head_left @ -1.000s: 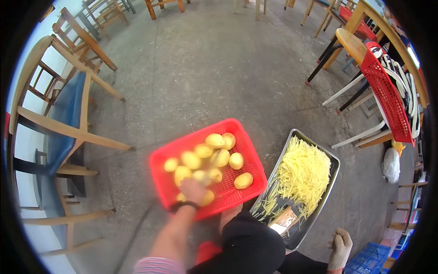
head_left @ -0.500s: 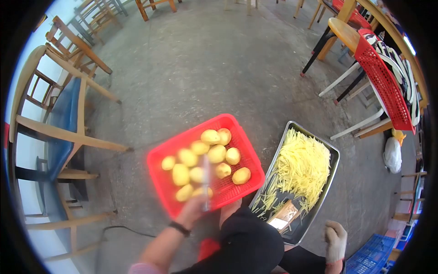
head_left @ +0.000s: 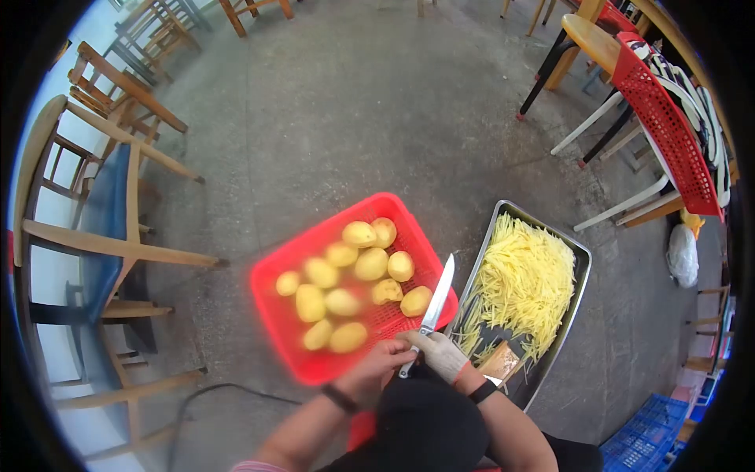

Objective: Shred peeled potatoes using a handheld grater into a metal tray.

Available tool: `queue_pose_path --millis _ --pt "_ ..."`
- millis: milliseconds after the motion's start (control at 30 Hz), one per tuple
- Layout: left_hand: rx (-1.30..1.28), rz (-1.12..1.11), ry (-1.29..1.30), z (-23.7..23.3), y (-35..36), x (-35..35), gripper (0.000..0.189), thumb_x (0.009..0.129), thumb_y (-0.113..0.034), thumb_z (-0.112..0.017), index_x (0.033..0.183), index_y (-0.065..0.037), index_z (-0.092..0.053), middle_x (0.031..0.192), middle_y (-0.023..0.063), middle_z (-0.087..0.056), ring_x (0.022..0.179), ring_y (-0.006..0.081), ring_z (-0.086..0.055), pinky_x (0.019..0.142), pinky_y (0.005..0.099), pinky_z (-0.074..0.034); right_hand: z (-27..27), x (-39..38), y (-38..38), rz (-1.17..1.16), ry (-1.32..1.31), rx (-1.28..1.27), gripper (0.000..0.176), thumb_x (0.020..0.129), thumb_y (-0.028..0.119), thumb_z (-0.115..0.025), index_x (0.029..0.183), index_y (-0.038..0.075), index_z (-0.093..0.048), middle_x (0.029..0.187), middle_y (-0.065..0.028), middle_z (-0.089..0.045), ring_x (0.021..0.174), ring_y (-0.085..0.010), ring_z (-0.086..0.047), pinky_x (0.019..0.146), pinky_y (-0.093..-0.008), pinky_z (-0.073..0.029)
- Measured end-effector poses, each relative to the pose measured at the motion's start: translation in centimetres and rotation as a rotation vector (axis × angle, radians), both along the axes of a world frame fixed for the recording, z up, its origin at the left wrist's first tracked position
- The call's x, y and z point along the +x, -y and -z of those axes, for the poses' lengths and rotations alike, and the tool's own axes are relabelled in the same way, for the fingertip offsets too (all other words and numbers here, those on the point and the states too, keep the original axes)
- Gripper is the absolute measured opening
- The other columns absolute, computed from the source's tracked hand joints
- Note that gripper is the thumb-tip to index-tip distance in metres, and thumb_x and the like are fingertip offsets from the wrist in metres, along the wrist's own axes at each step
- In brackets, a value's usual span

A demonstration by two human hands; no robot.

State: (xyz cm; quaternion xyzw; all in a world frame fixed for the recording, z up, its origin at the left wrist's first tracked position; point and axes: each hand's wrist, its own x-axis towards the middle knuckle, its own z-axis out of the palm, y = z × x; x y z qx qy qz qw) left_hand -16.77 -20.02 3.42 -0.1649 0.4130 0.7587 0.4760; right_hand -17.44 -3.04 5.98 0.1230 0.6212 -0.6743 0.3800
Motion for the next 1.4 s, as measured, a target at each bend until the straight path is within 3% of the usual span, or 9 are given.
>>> queue_pose_path --millis 67,100,167,233,700,800,967,1200,1400 --pt "-0.174 0.109 -0.163 0.3 1.0 -1.5 0.026 0.089 -0.023 -0.063 0.104 -0.002 -0.061 0.081 -0.0016 -0.061 0.066 0.0069 -0.057 0.062 0.022 -0.047 1.4 0.6 0.0 0.099 -0.325 0.165 0.038 0.087 0.031 -0.054 0.091 -0.005 -0.062 0.079 -0.0081 -0.063 0.075 -0.0179 -0.059 0.069 -0.0292 -0.046" --pt "-0.337 0.12 -0.289 0.2 1.7 -3.5 0.028 0.088 -0.022 -0.064 0.107 -0.001 -0.06 0.081 -0.0014 -0.061 0.067 0.0077 -0.057 0.063 0.0231 -0.047 1.6 0.5 0.1 0.503 0.198 -0.084 0.036 0.088 0.029 -0.054 0.089 -0.005 -0.061 0.079 -0.01 -0.064 0.07 -0.0177 -0.06 0.066 -0.0294 -0.047" --pt "-0.618 -0.179 -0.545 2.6 2.8 -6.7 0.035 0.084 -0.017 -0.066 0.114 0.0 -0.056 0.087 0.0012 -0.063 0.076 0.011 -0.059 0.072 0.0257 -0.049 1.3 0.6 -1.0 0.603 0.157 -0.033 0.033 0.088 0.028 -0.053 0.088 -0.004 -0.061 0.078 -0.0097 -0.064 0.066 -0.0169 -0.059 0.064 -0.0293 -0.048" --pt "-1.334 -0.123 -1.039 2.6 3.0 -12.2 0.06 0.072 -0.012 -0.072 0.126 -0.003 -0.047 0.119 0.0193 -0.054 0.112 0.0315 -0.051 0.096 0.0427 -0.042 0.4 1.1 -2.8 0.741 0.103 0.147 0.029 0.089 0.025 -0.053 0.083 -0.001 -0.061 0.072 -0.0076 -0.062 0.055 -0.0137 -0.054 0.055 -0.0272 -0.045" --pt "-1.721 0.118 -1.014 10.2 3.6 -18.5 0.056 0.067 -0.012 -0.074 0.118 -0.013 -0.051 0.113 0.018 -0.046 0.103 0.04 -0.05 0.089 0.0458 -0.045 -1.6 3.9 -4.4 0.607 0.051 0.296 0.028 0.089 0.027 -0.053 0.088 0.0 -0.06 0.067 -0.0056 -0.06 0.056 -0.0113 -0.053 0.053 -0.0251 -0.04" --pt "-1.585 -0.003 -1.13 9.7 3.8 -18.3 0.048 0.065 -0.012 -0.075 0.107 -0.005 -0.052 0.104 0.0194 -0.053 0.096 0.0393 -0.055 0.084 0.045 -0.047 -1.9 4.0 -5.0 0.568 0.091 0.288 0.028 0.089 0.028 -0.055 0.094 0.0 -0.058 0.071 -0.0049 -0.059 0.056 -0.0111 -0.055 0.05 -0.0245 -0.041" --pt "-1.064 -0.332 -0.544 9.8 5.7 -18.5 0.035 0.076 -0.015 -0.073 0.101 -0.003 -0.052 0.107 0.0133 -0.06 0.088 0.0282 -0.064 0.076 0.0403 -0.053 -3.6 3.1 -5.3 0.476 0.136 0.32 0.026 0.089 0.028 -0.056 0.09 0.002 -0.057 0.067 -0.0011 -0.053 0.055 -0.0075 -0.05 0.048 -0.0243 -0.04" --pt "0.07 -0.573 -0.187 2.3 3.3 -11.6 0.039 0.088 -0.026 -0.061 0.12 -0.008 -0.049 0.116 0.0094 -0.058 0.109 0.0243 -0.057 0.093 0.0426 -0.048 -9.9 3.5 -8.3 0.013 -0.217 0.692 0.039 0.09 0.034 -0.051 0.117 0.006 -0.056 0.096 -0.022 -0.064 0.088 -0.0386 -0.062 0.076 -0.0412 -0.049" --pt "0.206 -0.681 -0.219 -6.9 -1.3 -5.5 0.055 0.093 -0.052 -0.044 0.125 -0.008 -0.047 0.121 0.01 -0.057 0.11 0.0256 -0.056 0.095 0.0431 -0.046 -18.5 4.6 -8.5 -0.304 -0.653 0.988 0.039 0.087 0.028 -0.055 0.125 0.019 -0.053 0.082 -0.0138 -0.062 0.074 -0.0331 -0.063 0.067 -0.0411 -0.051"
